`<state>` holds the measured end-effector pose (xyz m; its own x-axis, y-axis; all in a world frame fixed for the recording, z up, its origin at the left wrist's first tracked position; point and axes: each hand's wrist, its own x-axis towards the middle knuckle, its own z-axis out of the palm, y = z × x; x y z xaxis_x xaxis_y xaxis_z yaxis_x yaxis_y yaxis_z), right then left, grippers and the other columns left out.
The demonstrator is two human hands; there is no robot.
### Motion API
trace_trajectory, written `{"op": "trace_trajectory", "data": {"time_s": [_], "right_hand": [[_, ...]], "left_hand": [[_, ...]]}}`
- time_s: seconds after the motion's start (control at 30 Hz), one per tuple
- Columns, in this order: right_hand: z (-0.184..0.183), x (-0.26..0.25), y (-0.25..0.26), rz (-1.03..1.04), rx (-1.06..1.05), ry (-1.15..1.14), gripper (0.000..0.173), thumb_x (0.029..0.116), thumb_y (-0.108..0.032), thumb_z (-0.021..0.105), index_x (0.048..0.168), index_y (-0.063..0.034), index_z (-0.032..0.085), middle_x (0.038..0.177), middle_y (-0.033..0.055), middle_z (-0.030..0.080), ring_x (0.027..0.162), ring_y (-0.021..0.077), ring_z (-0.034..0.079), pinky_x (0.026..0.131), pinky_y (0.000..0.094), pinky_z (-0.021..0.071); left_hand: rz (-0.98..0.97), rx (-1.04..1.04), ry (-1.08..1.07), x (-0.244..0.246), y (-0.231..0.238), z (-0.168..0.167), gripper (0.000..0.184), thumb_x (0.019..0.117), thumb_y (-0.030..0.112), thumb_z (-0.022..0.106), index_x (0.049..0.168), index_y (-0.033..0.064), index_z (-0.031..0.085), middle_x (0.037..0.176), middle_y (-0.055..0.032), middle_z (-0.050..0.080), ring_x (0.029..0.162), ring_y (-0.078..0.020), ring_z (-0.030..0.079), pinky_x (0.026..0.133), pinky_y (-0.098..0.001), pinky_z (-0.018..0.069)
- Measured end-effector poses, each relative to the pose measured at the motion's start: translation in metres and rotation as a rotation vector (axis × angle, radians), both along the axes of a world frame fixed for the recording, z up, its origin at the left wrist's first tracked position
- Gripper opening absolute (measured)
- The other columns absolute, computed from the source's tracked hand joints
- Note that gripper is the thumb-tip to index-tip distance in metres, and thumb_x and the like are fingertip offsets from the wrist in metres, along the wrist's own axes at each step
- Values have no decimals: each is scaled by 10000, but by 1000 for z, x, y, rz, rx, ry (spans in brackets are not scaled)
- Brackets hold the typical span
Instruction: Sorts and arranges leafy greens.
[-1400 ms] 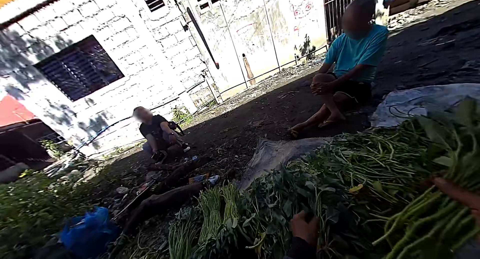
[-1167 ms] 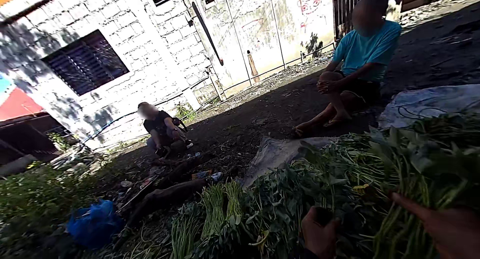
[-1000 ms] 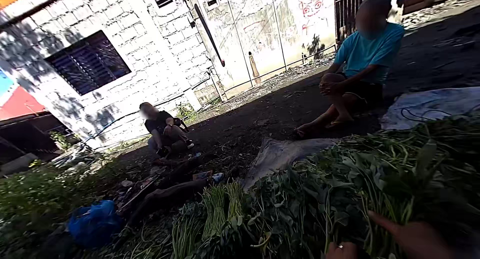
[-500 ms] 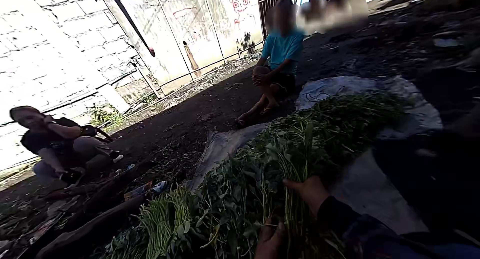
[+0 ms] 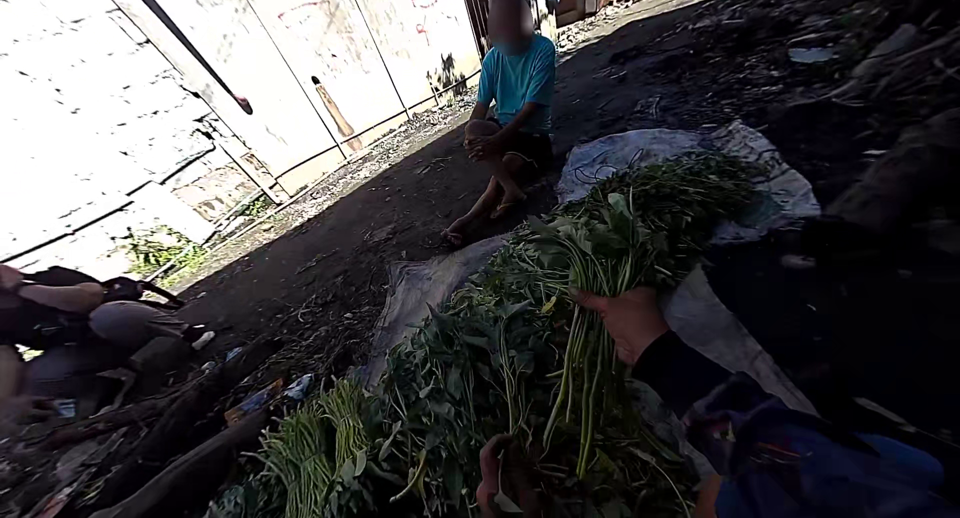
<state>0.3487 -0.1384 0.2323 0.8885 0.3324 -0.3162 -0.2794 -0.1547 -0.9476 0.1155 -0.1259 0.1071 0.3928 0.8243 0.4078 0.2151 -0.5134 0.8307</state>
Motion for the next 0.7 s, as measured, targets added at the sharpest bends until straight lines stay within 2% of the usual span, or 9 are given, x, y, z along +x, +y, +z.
{"op": "trace_trajectory", "data": {"time_s": [0.03, 0.07, 0.13, 0.17, 0.23, 0.43, 0.5, 0.6, 0.7], "right_hand": [[9, 6, -5, -79, 105, -36, 715, 805, -175, 886, 1350, 84, 504, 1293, 236, 598, 1215, 302, 580, 1049, 497, 459], [15, 14, -10, -137, 205, -66, 710, 815, -154, 873, 1383, 43, 497, 1329, 192, 596, 1238, 244, 578, 1071, 449, 461], [22, 29, -19, -213, 352, -94, 587, 827, -117, 850, 1341, -34, 578, 1240, 108, 661, 1128, 161, 642, 989, 379, 531], [21, 34, -23, -221, 401, -96, 488, 848, -97, 823, 1292, -63, 625, 1154, 70, 692, 1033, 132, 672, 920, 341, 564], [16, 39, -27, -218, 443, -76, 342, 891, -76, 773, 1212, -77, 655, 1035, 39, 720, 898, 109, 703, 834, 297, 594], [9, 46, -30, -226, 471, 25, 352, 921, -65, 742, 1252, -44, 622, 1111, 79, 723, 955, 184, 727, 848, 364, 616], [9, 51, -33, -188, 449, -1, 326, 913, -54, 747, 1219, -43, 636, 1040, 81, 731, 888, 185, 732, 803, 352, 625], [10, 50, -30, -127, 339, -64, 324, 891, -92, 780, 1193, -58, 669, 986, 78, 743, 856, 180, 730, 802, 358, 610], [11, 40, -23, -90, 248, -114, 357, 893, -121, 789, 1219, -49, 664, 1059, 106, 721, 955, 207, 698, 878, 420, 563]], "left_hand": [[73, -62, 51, 0, 14, -6, 295, 1068, 108, 409, 1196, -126, 535, 755, -35, 581, 565, -15, 567, 579, -208, 544], [81, -133, 209, -1, 29, -9, 322, 1066, 125, 418, 1236, -109, 559, 780, -80, 618, 614, -109, 615, 628, -302, 567], [-142, -314, 708, 4, 62, -8, 361, 1043, 140, 528, 1336, -56, 603, 1156, -235, 706, 1089, -366, 686, 997, -539, 522], [-249, -364, 910, 17, 79, -12, 382, 1028, 152, 570, 1370, -16, 607, 1353, -244, 623, 1285, -400, 580, 1113, -552, 434], [-222, -357, 1025, 44, 97, -26, 372, 1032, 150, 568, 1374, 12, 615, 1470, -230, 538, 1368, -375, 523, 1157, -503, 409], [5, -415, 1124, 72, 134, -44, 352, 1017, 266, 579, 1298, 78, 679, 1340, -170, 659, 1275, -345, 613, 1047, -580, 483], [51, -416, 806, 56, 129, -25, 310, 1005, 217, 614, 1220, 17, 714, 1185, -212, 713, 1147, -364, 668, 1018, -569, 491], [20, -415, 240, 28, 104, 14, 203, 970, 100, 641, 1066, -66, 708, 832, -136, 703, 718, -198, 663, 725, -402, 565], [0, -562, 43, 10, 93, 31, 165, 976, 36, 566, 1078, -78, 627, 770, -68, 635, 598, -92, 591, 587, -269, 535]]}}
